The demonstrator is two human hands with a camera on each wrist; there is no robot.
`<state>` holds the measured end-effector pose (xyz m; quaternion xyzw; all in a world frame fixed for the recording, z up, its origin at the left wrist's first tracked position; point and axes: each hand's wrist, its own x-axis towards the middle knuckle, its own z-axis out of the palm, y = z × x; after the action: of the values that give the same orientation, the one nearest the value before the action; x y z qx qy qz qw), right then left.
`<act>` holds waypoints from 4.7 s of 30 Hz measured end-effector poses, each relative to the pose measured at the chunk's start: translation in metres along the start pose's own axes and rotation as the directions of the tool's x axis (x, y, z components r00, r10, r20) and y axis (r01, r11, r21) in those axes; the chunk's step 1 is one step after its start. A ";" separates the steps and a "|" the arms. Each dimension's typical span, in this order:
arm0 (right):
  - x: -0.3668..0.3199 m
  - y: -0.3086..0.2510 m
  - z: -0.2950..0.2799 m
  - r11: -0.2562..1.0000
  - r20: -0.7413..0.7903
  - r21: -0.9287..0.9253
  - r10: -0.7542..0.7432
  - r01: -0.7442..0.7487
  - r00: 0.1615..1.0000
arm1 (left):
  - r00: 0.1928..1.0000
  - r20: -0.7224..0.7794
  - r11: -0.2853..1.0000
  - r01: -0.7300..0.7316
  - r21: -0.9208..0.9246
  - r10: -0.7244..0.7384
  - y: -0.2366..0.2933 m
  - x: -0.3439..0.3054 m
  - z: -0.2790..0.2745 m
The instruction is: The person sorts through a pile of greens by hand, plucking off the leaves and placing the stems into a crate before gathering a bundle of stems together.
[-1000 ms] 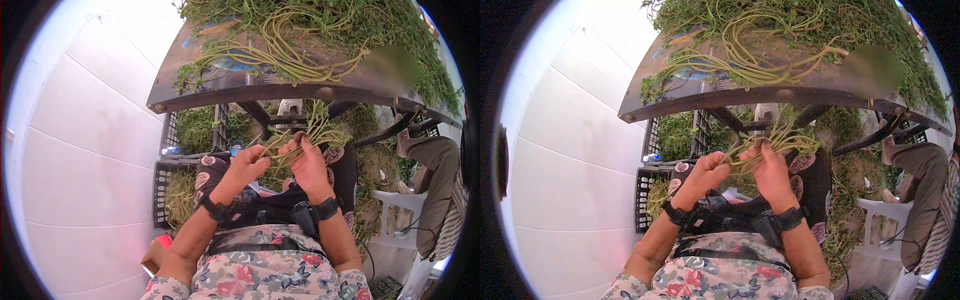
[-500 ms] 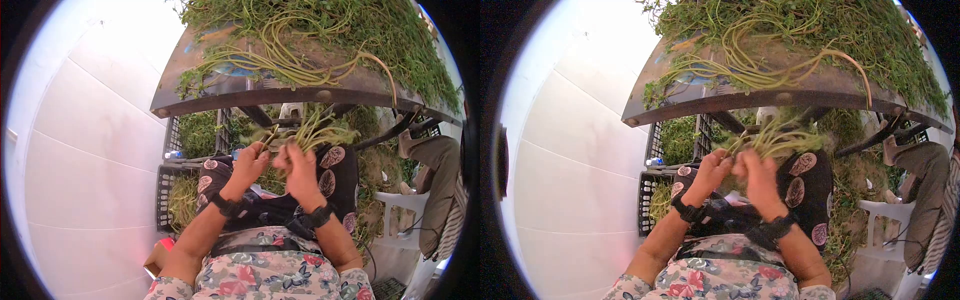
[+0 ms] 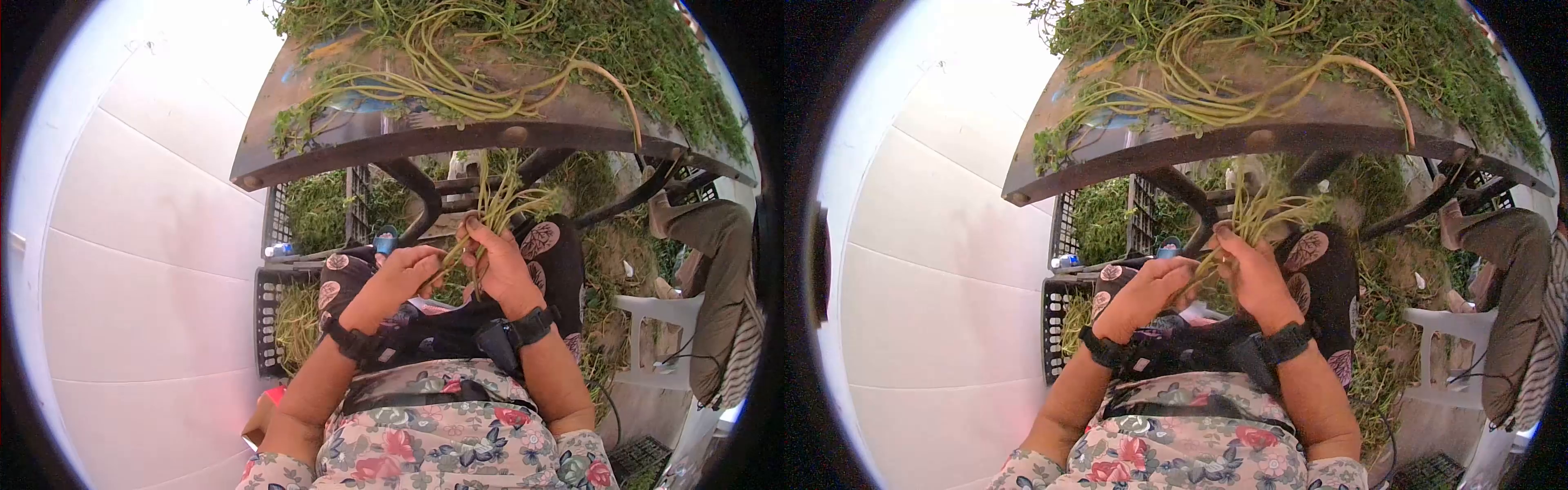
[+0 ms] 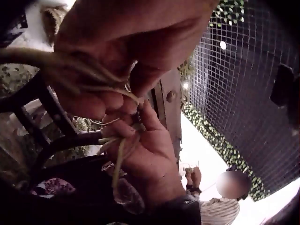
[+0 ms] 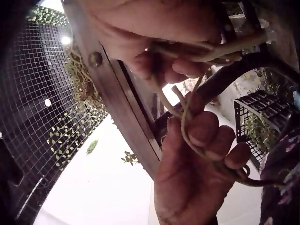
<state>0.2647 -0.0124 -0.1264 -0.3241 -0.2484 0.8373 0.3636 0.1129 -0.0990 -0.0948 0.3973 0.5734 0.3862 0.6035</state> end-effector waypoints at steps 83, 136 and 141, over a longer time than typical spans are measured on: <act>0.031 0.053 -0.058 0.977 0.158 -0.138 -0.143 0.165 0.977 | 0.980 -0.170 0.874 -0.172 -0.454 0.104 0.000 -0.023 -0.035; -0.005 0.037 -0.001 0.794 0.521 -0.607 0.376 0.023 0.766 | 1.000 -0.004 0.978 -0.031 -0.204 0.031 -0.006 -0.010 0.002; -0.009 0.036 -0.001 0.769 0.482 -0.639 0.417 -0.016 0.770 | 0.999 0.010 0.974 0.040 -0.225 -0.038 -0.007 -0.008 0.004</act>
<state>0.2544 -0.0416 -0.1473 -0.1682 -0.5610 0.8096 0.0383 0.1164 -0.1096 -0.0983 0.3162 0.5321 0.4356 0.6536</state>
